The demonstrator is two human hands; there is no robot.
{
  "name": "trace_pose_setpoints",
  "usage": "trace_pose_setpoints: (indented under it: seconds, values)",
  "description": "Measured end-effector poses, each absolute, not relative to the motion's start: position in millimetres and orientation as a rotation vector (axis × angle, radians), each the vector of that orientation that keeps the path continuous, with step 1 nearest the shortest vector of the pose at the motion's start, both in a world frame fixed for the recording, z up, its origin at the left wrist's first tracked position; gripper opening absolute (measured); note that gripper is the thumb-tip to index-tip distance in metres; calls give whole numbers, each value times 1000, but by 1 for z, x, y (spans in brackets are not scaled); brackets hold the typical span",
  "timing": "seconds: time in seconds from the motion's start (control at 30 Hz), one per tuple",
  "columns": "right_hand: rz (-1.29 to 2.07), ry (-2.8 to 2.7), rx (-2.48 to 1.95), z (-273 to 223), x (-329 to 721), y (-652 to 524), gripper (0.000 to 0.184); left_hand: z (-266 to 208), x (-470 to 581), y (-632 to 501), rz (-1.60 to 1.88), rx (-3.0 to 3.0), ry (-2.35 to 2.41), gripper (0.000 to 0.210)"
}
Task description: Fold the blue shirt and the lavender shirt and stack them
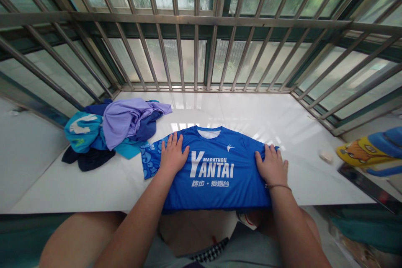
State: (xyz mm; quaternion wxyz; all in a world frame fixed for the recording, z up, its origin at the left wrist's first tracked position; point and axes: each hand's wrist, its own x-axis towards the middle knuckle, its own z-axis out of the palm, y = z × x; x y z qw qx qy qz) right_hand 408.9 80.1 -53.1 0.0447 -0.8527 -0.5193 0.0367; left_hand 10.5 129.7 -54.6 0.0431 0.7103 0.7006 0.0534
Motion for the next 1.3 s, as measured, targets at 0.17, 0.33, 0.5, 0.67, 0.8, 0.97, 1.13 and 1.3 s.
trace_pose_setpoints:
  seconds: [0.17, 0.33, 0.5, 0.67, 0.8, 0.97, 1.13, 1.3]
  values:
    - [102, -1597, -2609, -53, 409, 80, 83, -57, 10, 130, 173, 2176, 2144, 71]
    - [105, -1599, -2598, -56, 411, 81, 84, -58, 9, 130, 187, 2178, 2143, 70]
    - [97, -1600, -2616, -56, 411, 81, 84, -57, 9, 130, 185, 2182, 2145, 71]
    - [112, -1592, -2601, -55, 411, 81, 84, -57, 9, 129, 202, 2192, 2141, 72]
    - [116, -1587, -2607, -54, 410, 81, 84, -56, 9, 129, 203, 2197, 2144, 71]
    - [114, -1595, -2622, -53, 409, 81, 83, -56, 9, 130, 165, 2201, 2140, 71]
    - [81, -1603, -2615, -53, 409, 80, 82, -57, 9, 130, 147, 2218, 2155, 72]
    - [81, -1602, -2614, -53, 409, 80, 83, -58, 8, 130, 134, 2226, 2148, 74]
